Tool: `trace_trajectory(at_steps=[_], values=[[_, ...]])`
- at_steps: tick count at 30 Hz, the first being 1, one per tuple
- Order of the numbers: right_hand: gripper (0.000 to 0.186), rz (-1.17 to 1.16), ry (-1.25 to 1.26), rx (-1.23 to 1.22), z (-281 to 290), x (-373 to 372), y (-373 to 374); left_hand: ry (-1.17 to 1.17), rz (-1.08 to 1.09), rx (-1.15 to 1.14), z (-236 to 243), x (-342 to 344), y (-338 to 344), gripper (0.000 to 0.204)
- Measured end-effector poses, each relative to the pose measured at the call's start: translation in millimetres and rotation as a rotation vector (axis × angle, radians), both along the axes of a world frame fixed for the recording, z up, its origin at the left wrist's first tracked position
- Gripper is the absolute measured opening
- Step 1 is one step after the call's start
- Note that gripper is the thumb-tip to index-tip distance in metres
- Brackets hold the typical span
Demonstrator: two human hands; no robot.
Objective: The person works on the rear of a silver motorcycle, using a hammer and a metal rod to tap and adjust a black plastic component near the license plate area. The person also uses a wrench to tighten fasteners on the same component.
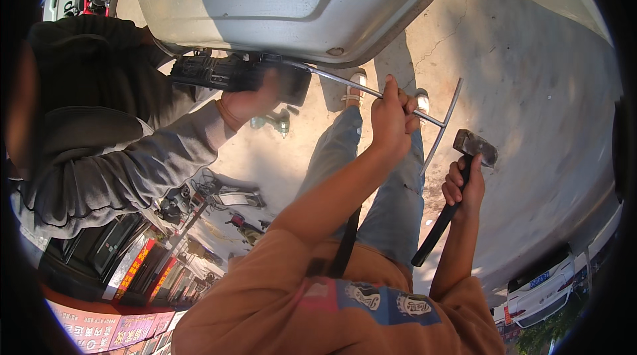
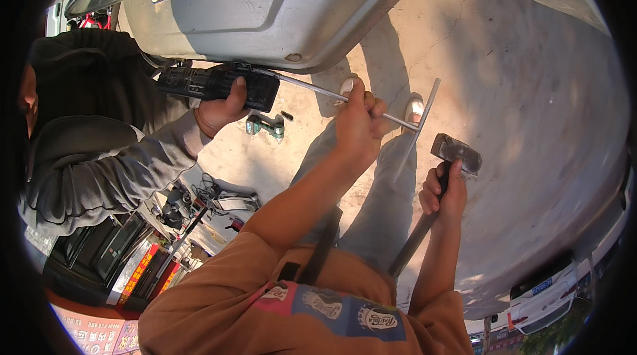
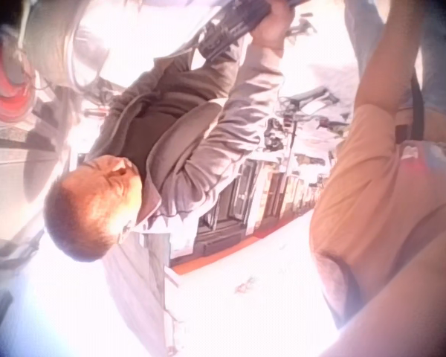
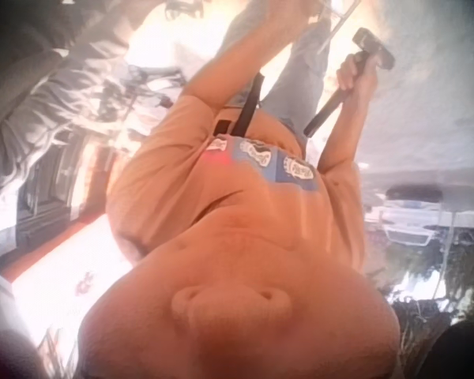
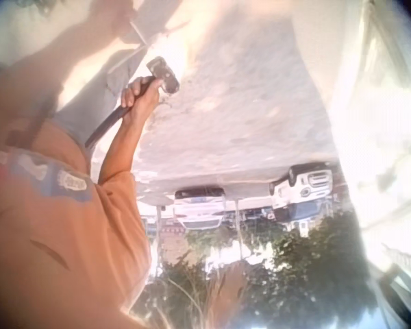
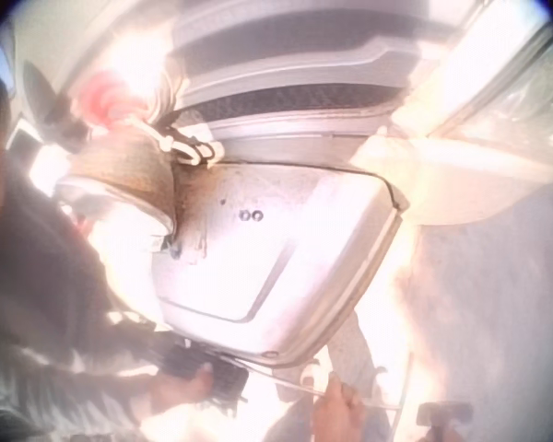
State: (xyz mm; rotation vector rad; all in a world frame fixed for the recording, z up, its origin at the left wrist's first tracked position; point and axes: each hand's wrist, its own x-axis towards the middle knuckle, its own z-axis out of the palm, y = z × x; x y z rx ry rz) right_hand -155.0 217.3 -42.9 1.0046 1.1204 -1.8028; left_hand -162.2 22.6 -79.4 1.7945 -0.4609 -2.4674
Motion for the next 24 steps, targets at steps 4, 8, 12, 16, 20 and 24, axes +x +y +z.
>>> trace_trajectory(at_steps=[4,8,12,16,20,24], values=[[0.045,0.155,-0.09,0.151,-14,17,12,0.023,-0.15,0.117,6,21,8,0.043],[0.032,0.503,-0.152,0.399,-26,39,13,-0.048,-0.351,0.139,2,69,13,0.043],[0.023,1.018,0.024,0.491,-42,61,23,-0.107,-0.397,0.305,-8,137,10,0.038],[0.026,1.359,0.374,0.484,-62,79,1,-0.205,-0.177,0.518,-38,208,18,0.029],[0.029,1.467,0.735,0.424,-85,90,-42,-0.302,-0.096,0.377,-47,235,5,0.021],[0.033,1.571,0.65,0.404,-87,84,-94,-0.293,-0.147,0.382,-70,261,-18,0.017]])
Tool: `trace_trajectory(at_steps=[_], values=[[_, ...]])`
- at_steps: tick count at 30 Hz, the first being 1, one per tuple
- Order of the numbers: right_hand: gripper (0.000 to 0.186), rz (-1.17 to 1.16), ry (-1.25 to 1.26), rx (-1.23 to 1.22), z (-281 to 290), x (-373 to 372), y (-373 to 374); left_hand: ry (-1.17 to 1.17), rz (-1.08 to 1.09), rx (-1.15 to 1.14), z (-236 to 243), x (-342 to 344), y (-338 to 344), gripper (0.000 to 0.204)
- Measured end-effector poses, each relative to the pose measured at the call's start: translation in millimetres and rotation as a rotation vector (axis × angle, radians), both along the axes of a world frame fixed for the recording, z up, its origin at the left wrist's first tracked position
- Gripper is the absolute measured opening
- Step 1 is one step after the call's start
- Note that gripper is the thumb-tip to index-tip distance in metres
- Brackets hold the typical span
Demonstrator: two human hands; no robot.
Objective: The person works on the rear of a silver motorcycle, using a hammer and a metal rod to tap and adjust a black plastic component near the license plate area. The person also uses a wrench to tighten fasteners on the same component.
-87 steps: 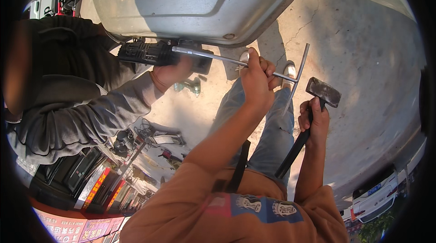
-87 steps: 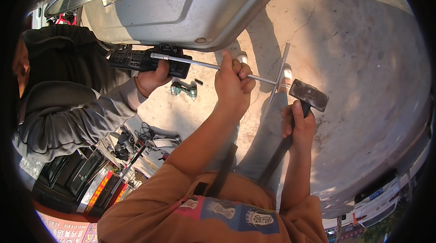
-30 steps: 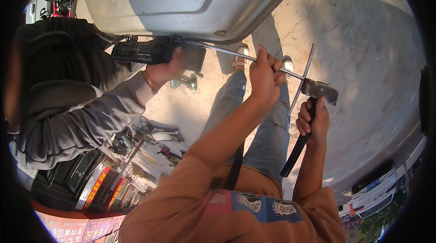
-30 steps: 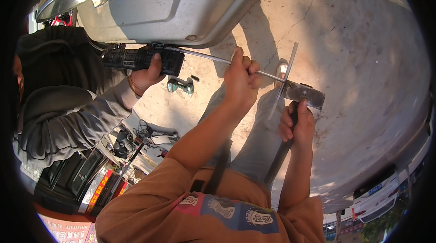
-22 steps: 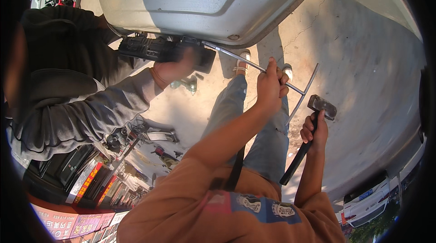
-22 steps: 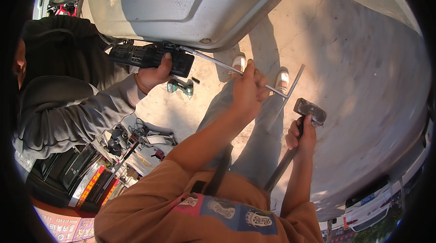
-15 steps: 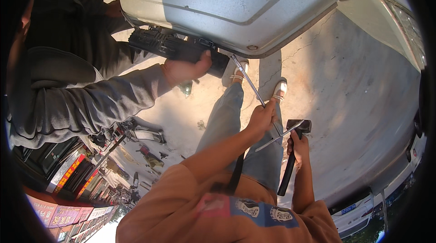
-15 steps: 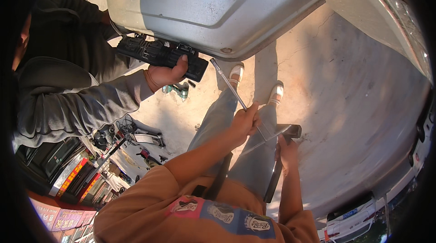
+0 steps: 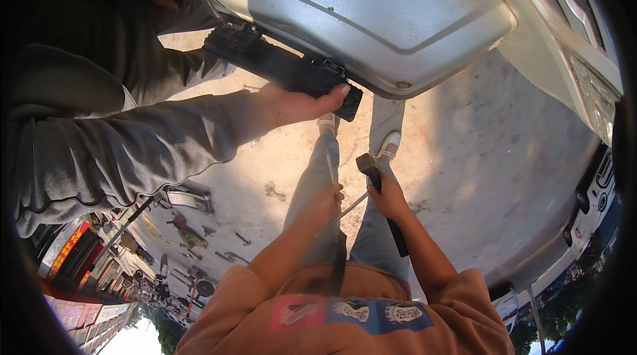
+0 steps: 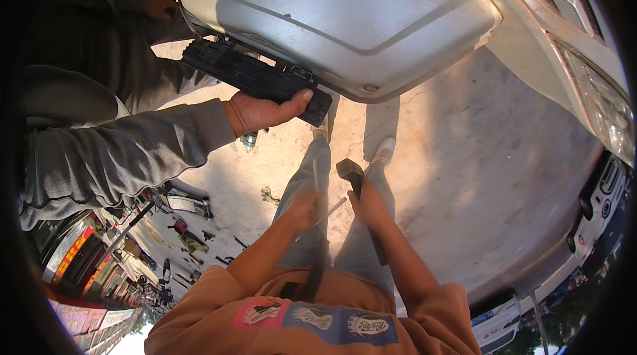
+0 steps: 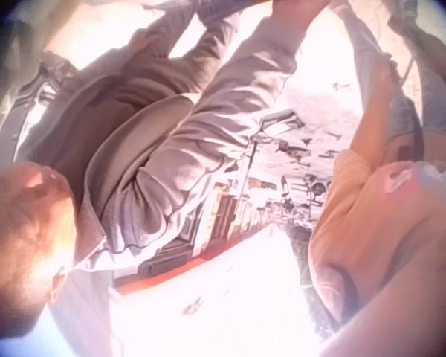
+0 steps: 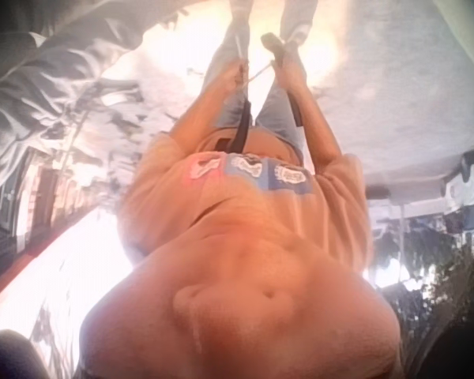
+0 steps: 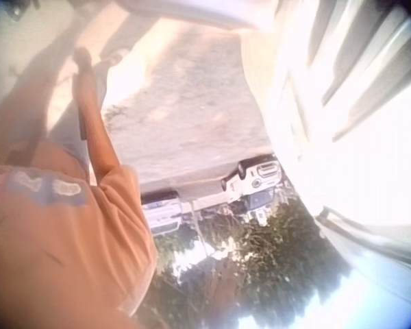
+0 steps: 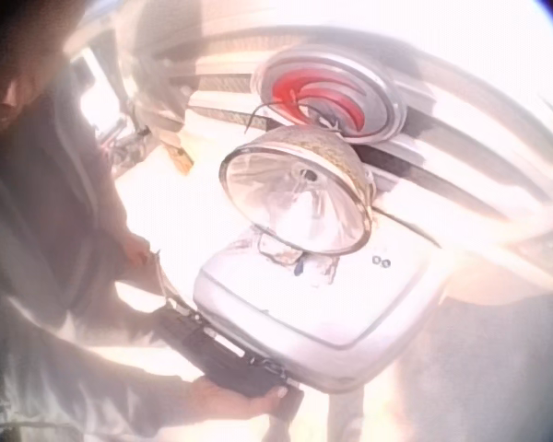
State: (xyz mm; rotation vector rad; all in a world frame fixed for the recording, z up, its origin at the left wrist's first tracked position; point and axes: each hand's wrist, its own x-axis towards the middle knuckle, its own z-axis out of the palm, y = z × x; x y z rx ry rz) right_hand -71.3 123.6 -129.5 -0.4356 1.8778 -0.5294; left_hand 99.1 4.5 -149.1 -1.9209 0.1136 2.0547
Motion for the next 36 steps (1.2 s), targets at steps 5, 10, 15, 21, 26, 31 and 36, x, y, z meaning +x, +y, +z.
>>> trace_trajectory(at_steps=[5,10,15,21,26,31,36], values=[[0.04,-0.05,-0.014,-0.05,-7,5,-15,0.005,-0.126,-0.08,0,-7,-34,0.015],[0.039,-0.096,-0.041,-0.007,-4,10,-27,0.085,-0.207,-0.118,-13,5,-51,0.014],[0.039,-0.048,0.004,0.01,-9,21,-51,0.135,-0.392,-0.486,-45,35,-46,0.037],[0.038,-0.091,0.017,-0.033,-14,38,-85,0.263,-0.442,-0.423,-17,19,-102,0.035],[0.044,-0.198,-0.065,-0.031,-12,41,-122,0.277,-0.41,-0.187,-19,17,-124,0.034],[0.039,-0.207,0.01,-0.038,-4,46,-148,0.197,-0.278,-0.08,-11,-3,-135,0.054],[0.043,-0.055,-0.024,-0.146,25,54,-141,0.13,-0.298,-0.065,-5,-15,-129,0.053]])
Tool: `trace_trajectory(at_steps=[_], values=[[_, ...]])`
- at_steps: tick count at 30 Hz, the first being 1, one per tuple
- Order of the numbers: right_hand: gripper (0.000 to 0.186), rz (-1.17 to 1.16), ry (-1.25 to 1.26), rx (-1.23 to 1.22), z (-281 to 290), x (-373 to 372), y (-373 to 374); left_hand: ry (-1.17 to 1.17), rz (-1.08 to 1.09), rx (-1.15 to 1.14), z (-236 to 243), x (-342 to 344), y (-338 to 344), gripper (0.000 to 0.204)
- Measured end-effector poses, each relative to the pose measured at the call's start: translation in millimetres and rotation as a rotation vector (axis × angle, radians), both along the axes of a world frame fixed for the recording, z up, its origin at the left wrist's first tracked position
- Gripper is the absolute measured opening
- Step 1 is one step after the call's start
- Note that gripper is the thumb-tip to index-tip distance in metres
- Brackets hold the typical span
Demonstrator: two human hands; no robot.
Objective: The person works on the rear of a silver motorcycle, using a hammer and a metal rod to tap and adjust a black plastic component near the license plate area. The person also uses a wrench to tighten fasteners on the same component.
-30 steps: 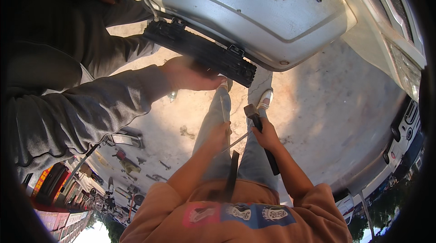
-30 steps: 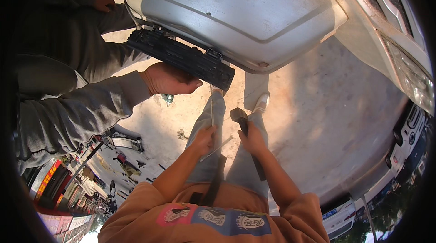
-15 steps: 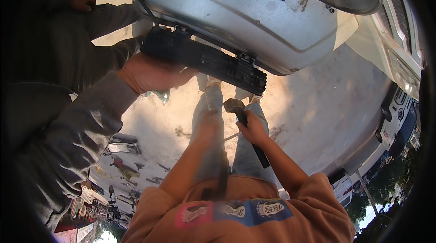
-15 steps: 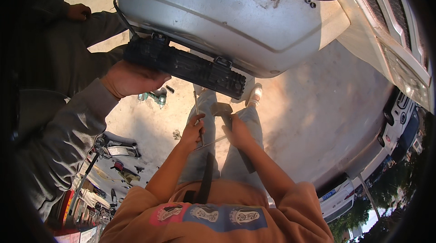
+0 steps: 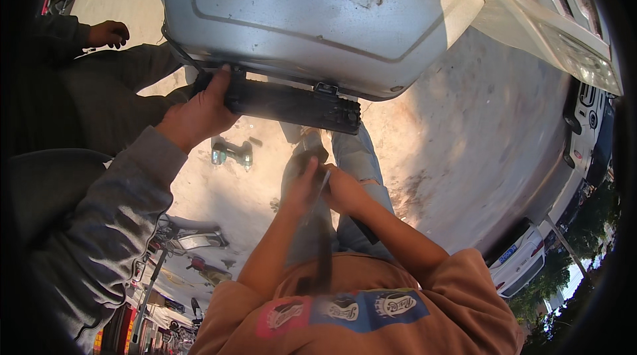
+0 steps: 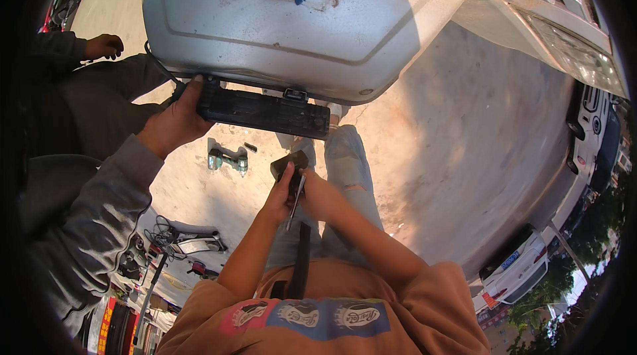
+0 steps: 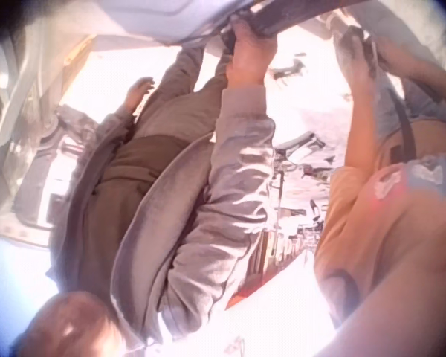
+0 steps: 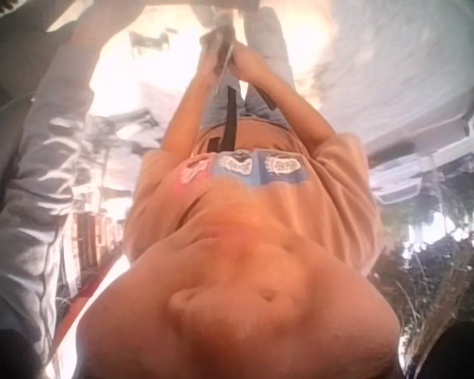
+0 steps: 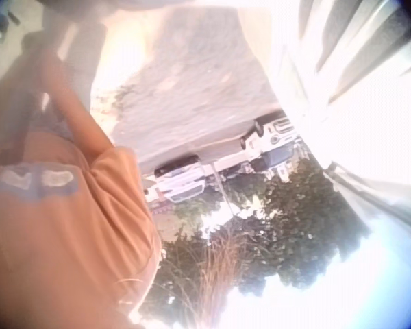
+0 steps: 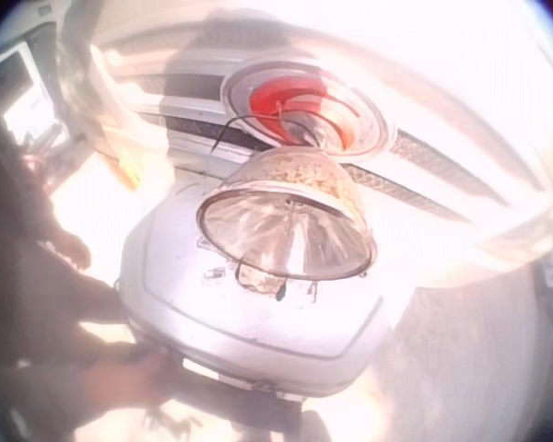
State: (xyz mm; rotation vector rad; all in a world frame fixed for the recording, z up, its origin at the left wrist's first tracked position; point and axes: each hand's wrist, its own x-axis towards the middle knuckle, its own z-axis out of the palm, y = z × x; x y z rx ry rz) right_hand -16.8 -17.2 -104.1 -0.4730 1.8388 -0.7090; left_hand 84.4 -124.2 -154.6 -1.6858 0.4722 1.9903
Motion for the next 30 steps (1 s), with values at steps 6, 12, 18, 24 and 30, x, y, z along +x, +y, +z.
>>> trace_trajectory(at_steps=[6,12,18,24,30], values=[[0.046,0.158,-0.088,0.078,11,12,3,0.06,0.177,-0.128,-3,4,24,0.034],[0.046,-0.081,0.042,-0.215,25,20,19,-0.04,0.338,-0.012,0,1,30,0.02],[0.023,-0.08,0.357,-0.165,30,9,30,-0.071,0.407,0.004,2,-7,44,0.021],[0.016,-0.048,0.282,-0.186,24,1,41,-0.07,0.366,0.017,11,-16,54,0.016],[0.018,-0.008,0.368,-0.277,17,-9,51,-0.07,0.274,0.067,4,-30,55,0.02]])
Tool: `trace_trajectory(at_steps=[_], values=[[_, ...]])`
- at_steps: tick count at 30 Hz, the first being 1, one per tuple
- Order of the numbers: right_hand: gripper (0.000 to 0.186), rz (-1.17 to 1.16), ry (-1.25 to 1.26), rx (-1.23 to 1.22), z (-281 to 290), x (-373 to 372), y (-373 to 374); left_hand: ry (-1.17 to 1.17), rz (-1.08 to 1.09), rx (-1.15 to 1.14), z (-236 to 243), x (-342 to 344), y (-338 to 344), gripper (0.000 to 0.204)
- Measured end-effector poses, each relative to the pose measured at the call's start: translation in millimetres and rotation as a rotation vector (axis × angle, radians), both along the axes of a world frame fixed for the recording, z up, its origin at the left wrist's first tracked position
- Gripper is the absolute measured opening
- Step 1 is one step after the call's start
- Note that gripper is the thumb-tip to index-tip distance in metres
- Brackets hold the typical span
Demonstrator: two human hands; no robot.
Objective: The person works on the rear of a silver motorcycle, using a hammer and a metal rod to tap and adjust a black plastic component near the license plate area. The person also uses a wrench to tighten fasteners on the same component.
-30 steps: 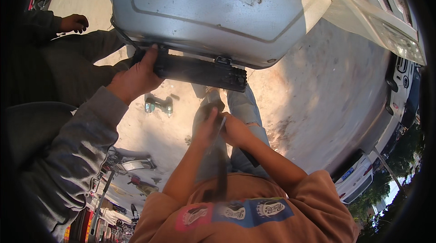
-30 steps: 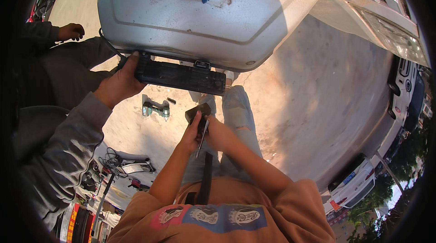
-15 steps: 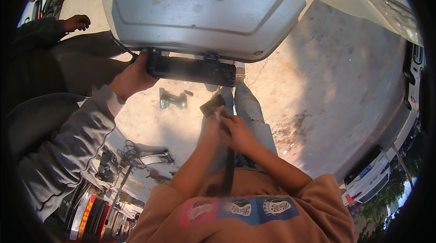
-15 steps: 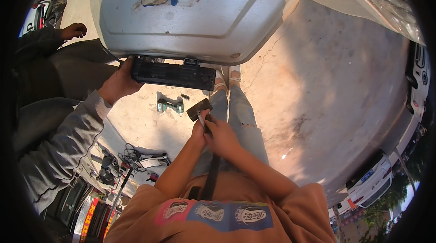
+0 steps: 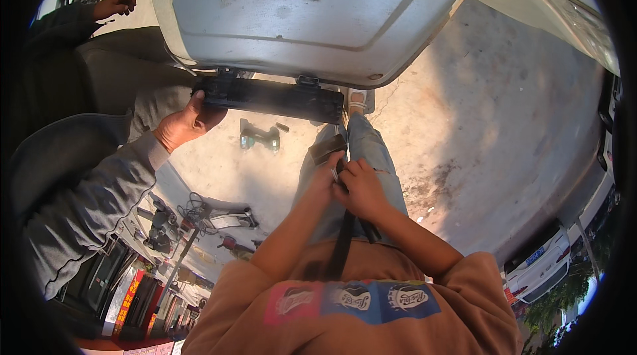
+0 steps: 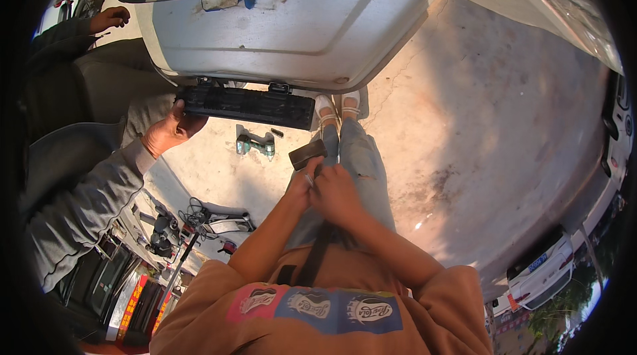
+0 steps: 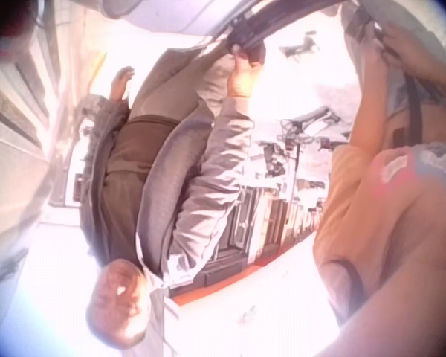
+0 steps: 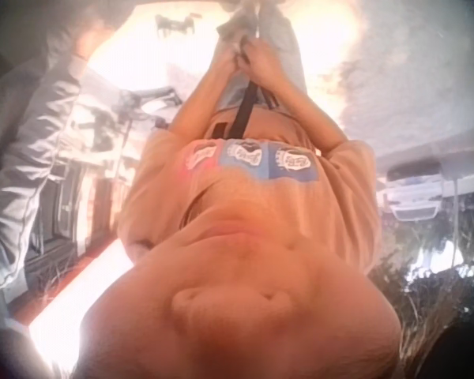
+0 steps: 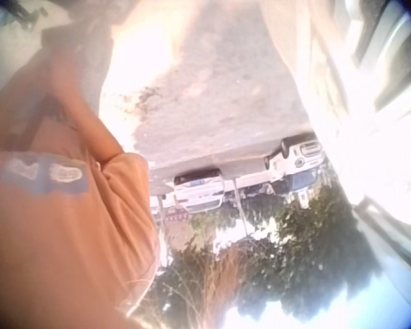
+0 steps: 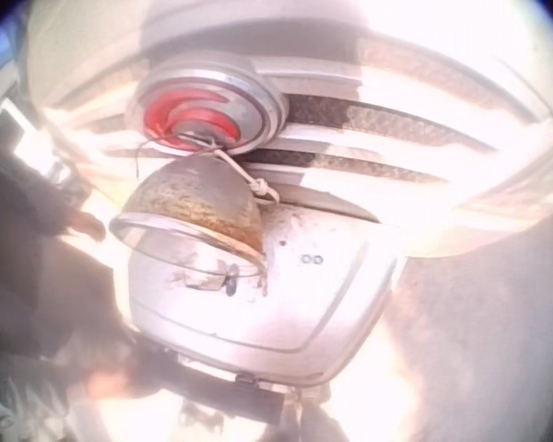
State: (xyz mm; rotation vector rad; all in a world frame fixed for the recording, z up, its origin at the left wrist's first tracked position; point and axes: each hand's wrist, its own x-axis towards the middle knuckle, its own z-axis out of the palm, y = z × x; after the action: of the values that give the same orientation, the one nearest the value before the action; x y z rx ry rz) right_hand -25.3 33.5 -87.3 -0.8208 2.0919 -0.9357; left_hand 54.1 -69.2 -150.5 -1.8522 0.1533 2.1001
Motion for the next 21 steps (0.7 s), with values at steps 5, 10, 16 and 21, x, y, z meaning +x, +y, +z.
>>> trace_trajectory(at_steps=[5,10,16,21], values=[[0.015,-0.256,-0.489,-0.072,-9,-18,10,0.085,0.04,0.066,-13,-3,0,0.019],[0.013,-0.601,-0.934,-0.077,-63,6,44,0.163,0.115,0.202,-12,-20,-11,0.023],[0.018,-0.352,-0.513,0.122,-66,0,31,0.055,0.263,-0.004,-7,-36,7,0.031],[0.014,-0.338,-0.449,0.139,-61,-12,15,0.066,0.341,-0.051,6,-47,1,0.029]])
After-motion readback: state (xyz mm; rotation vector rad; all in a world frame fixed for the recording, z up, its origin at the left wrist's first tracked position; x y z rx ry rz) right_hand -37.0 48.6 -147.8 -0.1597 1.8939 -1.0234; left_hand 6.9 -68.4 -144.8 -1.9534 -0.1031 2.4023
